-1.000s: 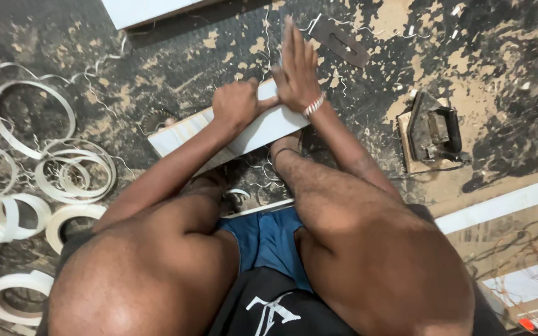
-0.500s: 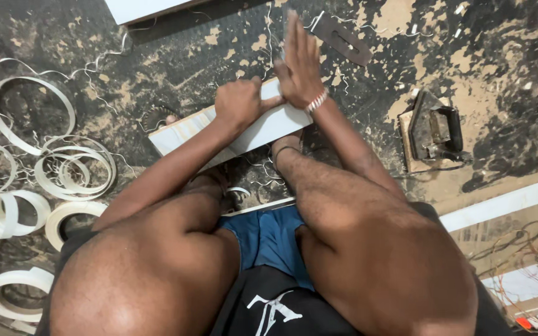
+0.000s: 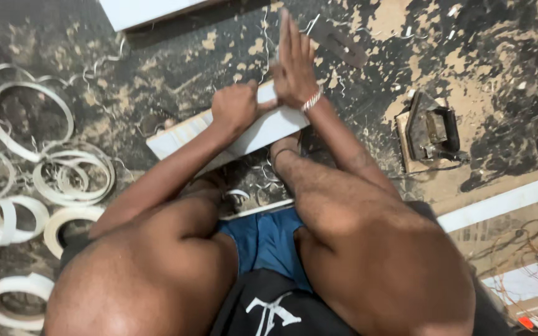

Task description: The person applies white edge banding to the edges of rectangular boards. They align the tape, press it down, and use a hot iron to bond it, then trim excess and fold the ends. The person repeats this process on multiple boards.

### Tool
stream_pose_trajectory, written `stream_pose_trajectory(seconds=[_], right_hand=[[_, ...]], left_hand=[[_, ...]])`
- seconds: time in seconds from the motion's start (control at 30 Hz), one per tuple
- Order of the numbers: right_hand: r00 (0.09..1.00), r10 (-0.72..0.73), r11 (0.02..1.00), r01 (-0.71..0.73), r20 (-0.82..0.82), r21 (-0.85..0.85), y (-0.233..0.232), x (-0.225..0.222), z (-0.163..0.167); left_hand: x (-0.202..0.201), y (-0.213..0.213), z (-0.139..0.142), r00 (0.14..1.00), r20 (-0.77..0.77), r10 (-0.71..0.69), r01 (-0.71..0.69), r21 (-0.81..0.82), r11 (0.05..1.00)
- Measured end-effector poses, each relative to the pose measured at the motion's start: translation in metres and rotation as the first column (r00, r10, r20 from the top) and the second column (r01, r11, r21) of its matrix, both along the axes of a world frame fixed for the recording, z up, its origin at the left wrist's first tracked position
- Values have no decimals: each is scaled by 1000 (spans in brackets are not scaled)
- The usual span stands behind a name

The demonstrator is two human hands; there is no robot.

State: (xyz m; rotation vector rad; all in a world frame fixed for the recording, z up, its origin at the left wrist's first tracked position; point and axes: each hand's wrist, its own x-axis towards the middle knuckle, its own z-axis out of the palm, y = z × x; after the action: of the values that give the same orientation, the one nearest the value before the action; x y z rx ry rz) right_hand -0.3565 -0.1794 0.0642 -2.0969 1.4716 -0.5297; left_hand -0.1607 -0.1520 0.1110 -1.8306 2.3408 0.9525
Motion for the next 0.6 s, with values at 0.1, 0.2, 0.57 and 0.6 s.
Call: stream_pose_trajectory(seconds=[0.1, 0.2, 0.57, 0.6], right_hand=[[999, -28, 1000, 28, -22, 14, 15, -3, 1], [999, -45, 999, 45, 29, -4, 77, -22, 10], [997, -44, 996, 39, -61, -85, -5, 5, -4], [999, -43, 995, 40, -28, -87, 8, 2, -3]], left_hand=[[2, -1, 2, 1000, -19, 23, -24, -89, 996], [1, -3, 2, 998, 39, 47, -50, 81, 995], [-1, 3, -1, 1000, -5, 19, -20, -68, 997], [0, 3, -1, 999, -17, 38, -39, -76, 996]])
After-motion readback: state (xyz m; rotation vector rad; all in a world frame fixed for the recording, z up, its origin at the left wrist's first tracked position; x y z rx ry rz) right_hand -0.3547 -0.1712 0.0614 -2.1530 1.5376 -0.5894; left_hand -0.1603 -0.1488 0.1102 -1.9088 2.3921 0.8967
